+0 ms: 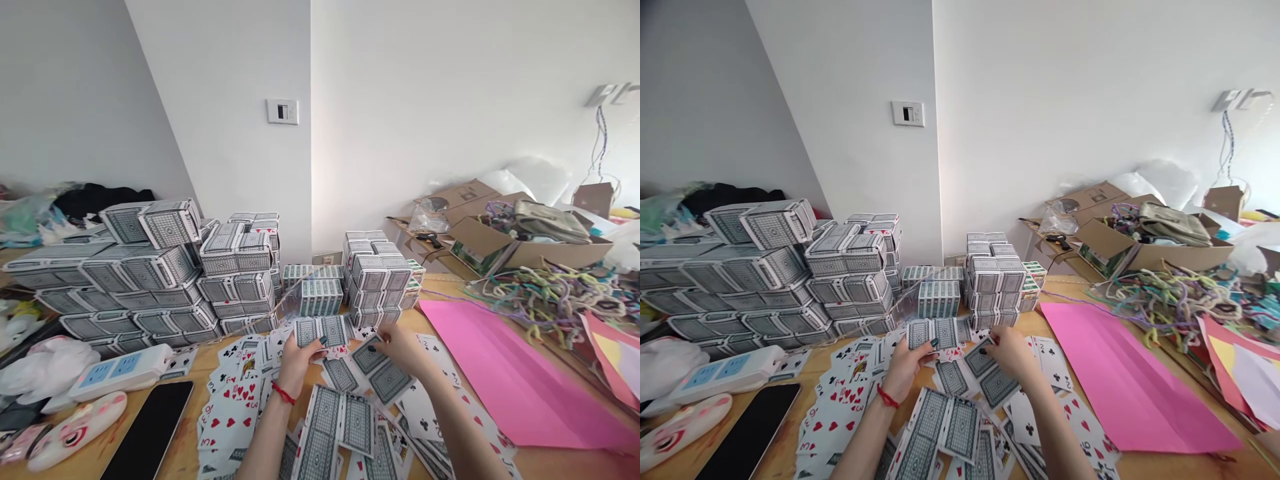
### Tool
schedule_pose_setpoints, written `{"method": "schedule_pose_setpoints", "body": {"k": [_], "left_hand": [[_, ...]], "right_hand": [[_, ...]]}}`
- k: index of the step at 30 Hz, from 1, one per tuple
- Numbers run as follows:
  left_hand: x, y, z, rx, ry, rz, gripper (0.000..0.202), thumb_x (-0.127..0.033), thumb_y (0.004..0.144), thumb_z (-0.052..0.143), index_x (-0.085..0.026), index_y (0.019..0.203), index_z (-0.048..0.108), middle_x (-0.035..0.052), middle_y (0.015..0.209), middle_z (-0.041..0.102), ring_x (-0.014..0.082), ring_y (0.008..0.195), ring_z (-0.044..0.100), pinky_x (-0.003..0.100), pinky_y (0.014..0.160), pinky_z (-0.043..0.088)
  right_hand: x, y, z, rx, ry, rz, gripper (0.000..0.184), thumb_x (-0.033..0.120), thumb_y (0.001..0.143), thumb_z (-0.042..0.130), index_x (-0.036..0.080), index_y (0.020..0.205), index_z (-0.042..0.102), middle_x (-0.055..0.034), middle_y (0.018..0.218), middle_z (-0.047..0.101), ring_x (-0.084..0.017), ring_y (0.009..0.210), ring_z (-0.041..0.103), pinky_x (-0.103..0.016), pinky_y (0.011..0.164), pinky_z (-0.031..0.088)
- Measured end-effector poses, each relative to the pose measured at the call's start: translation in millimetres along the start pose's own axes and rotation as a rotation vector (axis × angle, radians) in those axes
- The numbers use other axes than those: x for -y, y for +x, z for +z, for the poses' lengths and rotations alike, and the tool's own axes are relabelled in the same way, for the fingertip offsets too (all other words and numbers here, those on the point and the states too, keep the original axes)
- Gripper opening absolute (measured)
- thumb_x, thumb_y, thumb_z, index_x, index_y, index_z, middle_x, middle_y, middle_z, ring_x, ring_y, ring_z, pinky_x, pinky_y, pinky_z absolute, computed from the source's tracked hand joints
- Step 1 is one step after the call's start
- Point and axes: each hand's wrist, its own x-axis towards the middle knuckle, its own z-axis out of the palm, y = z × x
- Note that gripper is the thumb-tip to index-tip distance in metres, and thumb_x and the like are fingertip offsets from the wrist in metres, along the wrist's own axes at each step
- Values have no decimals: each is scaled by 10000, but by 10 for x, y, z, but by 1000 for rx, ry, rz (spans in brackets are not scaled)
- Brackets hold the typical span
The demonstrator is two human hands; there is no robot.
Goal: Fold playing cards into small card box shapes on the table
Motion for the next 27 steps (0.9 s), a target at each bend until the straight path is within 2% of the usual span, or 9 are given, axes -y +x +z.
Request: {"method": "schedule_pose_setpoints", "body": {"k": [4,9,19,27], "left_hand": [[12,17,-23,7,-56,-16,369,-109,557,692,-160,891,544,36,809,657,153,659,625,283,585,536],[16,22,-31,31,-72,-10,348,-102,553,690,-157,864,545,20,783,651,138,633,614,283,592,532],[24,26,-43,26,-51,-23,338,-120,561,691,-165,866,554,21,749,652,142,619,615,293,599,532],[14,25,-37,13,-51,-27,358,-98,565,685,-167,890,552,29,764,657,151,636,620,292,599,534]], "right_hand": [[44,-1,-118,-125,204,-36,251,311,680,494,206,516,335,68,443,332,-99,428,346,-205,430,237],[134,-13,-143,-279,275,-10,317,362,715,464,216,552,235,85,447,234,-86,406,269,-199,411,195],[239,-25,-62,-263,308,-9,268,354,725,444,221,580,262,86,428,250,-93,391,263,-192,396,203],[200,3,-48,-307,301,-1,264,363,740,425,220,575,277,84,411,260,-99,386,283,-193,406,214]]}}
